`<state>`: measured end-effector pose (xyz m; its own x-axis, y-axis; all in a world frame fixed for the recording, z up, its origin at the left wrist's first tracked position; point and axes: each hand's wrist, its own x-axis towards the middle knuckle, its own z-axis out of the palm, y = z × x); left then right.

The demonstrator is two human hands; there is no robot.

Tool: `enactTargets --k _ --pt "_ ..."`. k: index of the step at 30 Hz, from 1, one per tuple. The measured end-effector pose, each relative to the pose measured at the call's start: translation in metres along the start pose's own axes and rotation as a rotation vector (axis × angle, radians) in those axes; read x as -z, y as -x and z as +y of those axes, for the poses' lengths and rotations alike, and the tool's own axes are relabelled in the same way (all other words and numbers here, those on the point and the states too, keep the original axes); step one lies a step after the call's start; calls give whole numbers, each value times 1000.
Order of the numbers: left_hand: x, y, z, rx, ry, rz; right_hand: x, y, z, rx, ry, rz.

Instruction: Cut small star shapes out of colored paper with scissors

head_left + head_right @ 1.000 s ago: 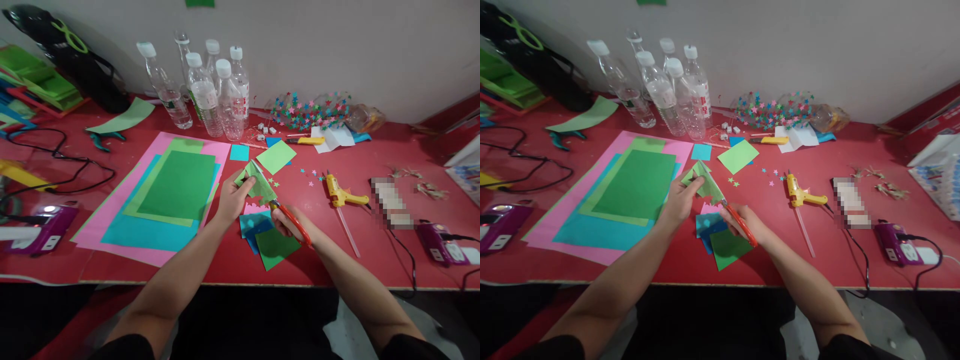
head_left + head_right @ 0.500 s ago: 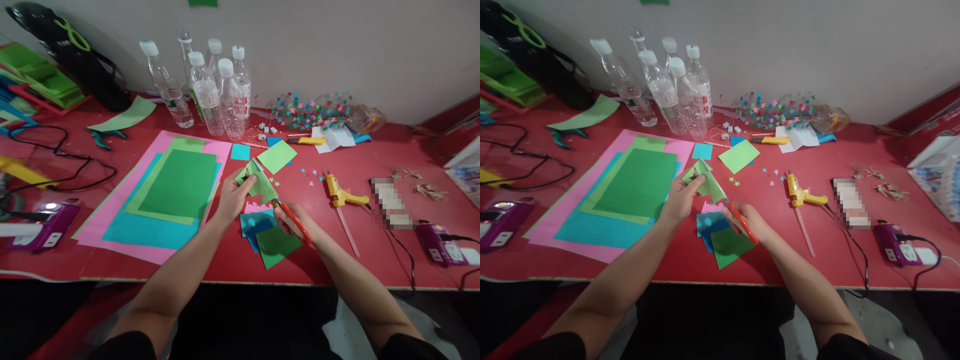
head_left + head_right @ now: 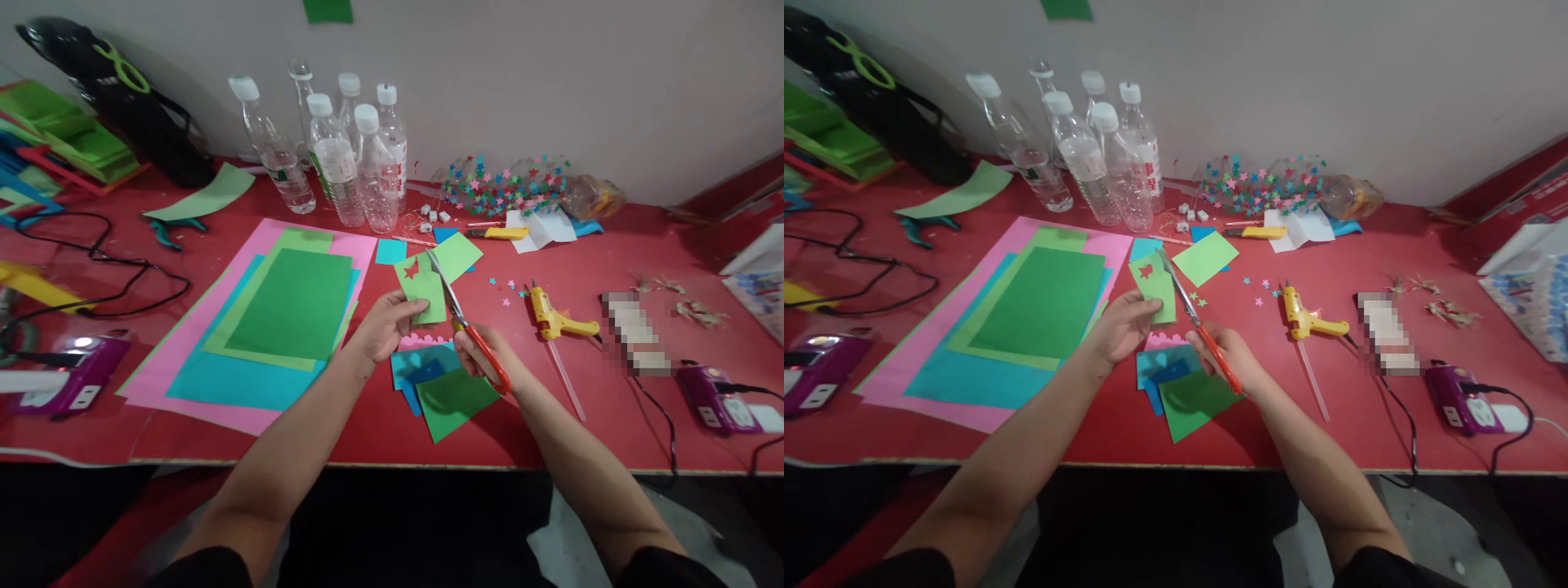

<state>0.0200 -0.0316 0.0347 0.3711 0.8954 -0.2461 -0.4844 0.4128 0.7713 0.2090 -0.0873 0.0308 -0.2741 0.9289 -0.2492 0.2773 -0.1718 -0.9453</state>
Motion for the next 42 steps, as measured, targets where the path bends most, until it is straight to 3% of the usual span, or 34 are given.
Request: enactTargets --k 4,8,14,17,22,25,30,36,42 --pt "6 -3 8 -11 50 98 0 0 -2 -5 11 30" --pt "12 -6 14 11 261 194 -4 -2 -2 -49 13 44" --pt "3 -3 12 43 479 38 -10 -5 3 -37 8 89" --pt "-7 0 6 5 428 66 -12 -4 3 -35 4 89" --pt "-10 1 -2 -317 66 186 -14 -1 1 -24 23 57" --pt "-5 2 0 -420 -60 211 -13 0 0 -26 21 46" --pt "-4 2 2 -396 93 179 -12 1 -1 -19 21 8" --pt "-5 2 4 -286 180 226 -16 2 0 11 -9 -82" --pt "-3 0 6 -377 165 243 -15 3 0 -11 -21 -82"
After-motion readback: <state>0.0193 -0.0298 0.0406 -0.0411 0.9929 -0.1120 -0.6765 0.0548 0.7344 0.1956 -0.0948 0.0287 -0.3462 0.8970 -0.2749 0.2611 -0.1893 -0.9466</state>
